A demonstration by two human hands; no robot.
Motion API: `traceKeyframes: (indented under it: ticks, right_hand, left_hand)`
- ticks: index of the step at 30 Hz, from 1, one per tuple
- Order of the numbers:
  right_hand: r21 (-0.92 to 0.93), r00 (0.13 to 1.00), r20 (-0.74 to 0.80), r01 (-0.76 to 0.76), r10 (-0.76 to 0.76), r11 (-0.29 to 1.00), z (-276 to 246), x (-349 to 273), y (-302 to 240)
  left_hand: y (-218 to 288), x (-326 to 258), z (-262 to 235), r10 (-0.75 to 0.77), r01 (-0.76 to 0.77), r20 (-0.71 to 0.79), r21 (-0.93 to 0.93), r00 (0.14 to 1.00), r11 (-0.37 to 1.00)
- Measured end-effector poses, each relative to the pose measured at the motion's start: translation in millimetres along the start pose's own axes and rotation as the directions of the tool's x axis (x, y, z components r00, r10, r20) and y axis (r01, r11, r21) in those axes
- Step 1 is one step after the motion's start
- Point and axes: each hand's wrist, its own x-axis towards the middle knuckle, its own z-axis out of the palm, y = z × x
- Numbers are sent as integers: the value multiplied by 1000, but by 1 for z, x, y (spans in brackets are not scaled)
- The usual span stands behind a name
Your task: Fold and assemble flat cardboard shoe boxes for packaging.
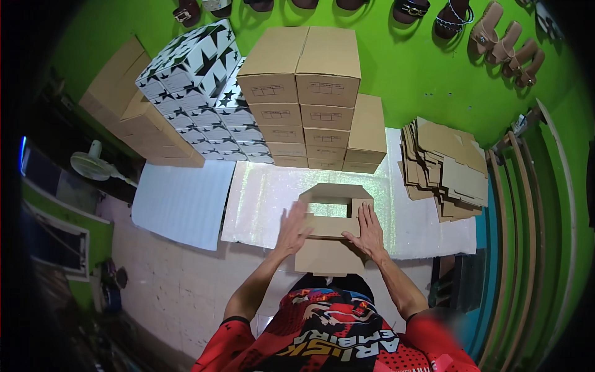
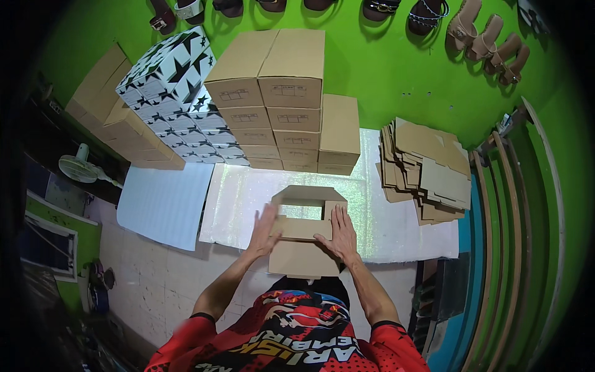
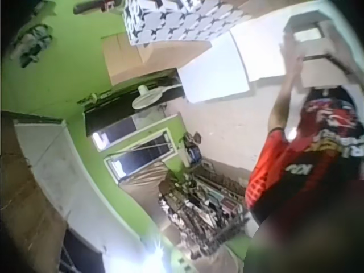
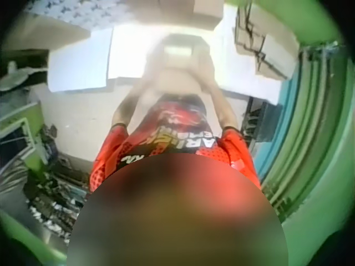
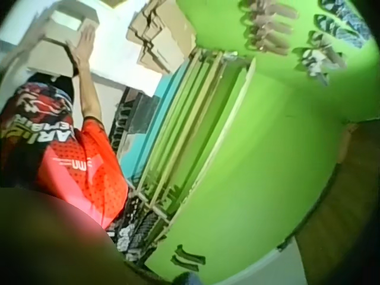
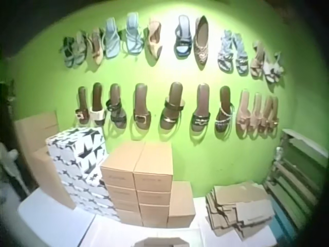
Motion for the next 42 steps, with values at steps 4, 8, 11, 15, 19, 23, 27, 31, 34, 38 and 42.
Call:
traceKeyframes:
  ticks: [4, 8, 11, 15, 19, 23, 27, 31, 34, 38, 42]
  right_hand:
    - [9, 1000, -4, 7, -7, 1000, -1, -1, -1]
    - [17, 1000, -4, 18, -18, 1000, 1, -1, -3]
    - [14, 1000, -19, 23, -23, 1000, 2, 0, -2]
    - [1, 997, -68, 45, -45, 999, 4, -2, 3]
    - [-4, 997, -30, 71, -71, 997, -3, 3, 0]
    - [22, 997, -33, 66, -65, 998, 1, -3, -3]
    - [111, 1000, 17, 9, -11, 994, -4, -7, -7]
    - [241, 986, -38, -147, 161, 959, 3, -6, -11]
    - [259, 978, -40, -189, 206, 947, 2, -1, -16]
    - [277, 952, -105, -251, 289, 928, -4, 8, -10]
    - [347, 945, -137, -235, 298, 908, -11, 32, -6]
  left_hand:
    - [11, 7, -1, 19, -120, 357, 263, 934, 957]
    - [0, 26, 5, -125, 69, 147, 339, 981, 938]
    - [6, 28, 15, -136, 103, 86, 317, 987, 943]
    - [20, -5, 23, -80, 38, 113, 331, 990, 943]
    - [16, -23, 16, -95, 42, 144, 336, 985, 941]
    - [13, 7, 17, -187, 147, 93, 331, 978, 932]
    - [14, 19, 20, -191, 147, 101, 339, 976, 929]
    - [11, 20, 22, -183, 161, 93, 203, 979, 966]
    - [5, 20, 23, -187, 175, 77, 135, 979, 975]
    - [-3, 28, 18, -233, 228, 61, 72, 971, 971]
    - [-10, 36, 10, -242, 242, 31, 30, 970, 970]
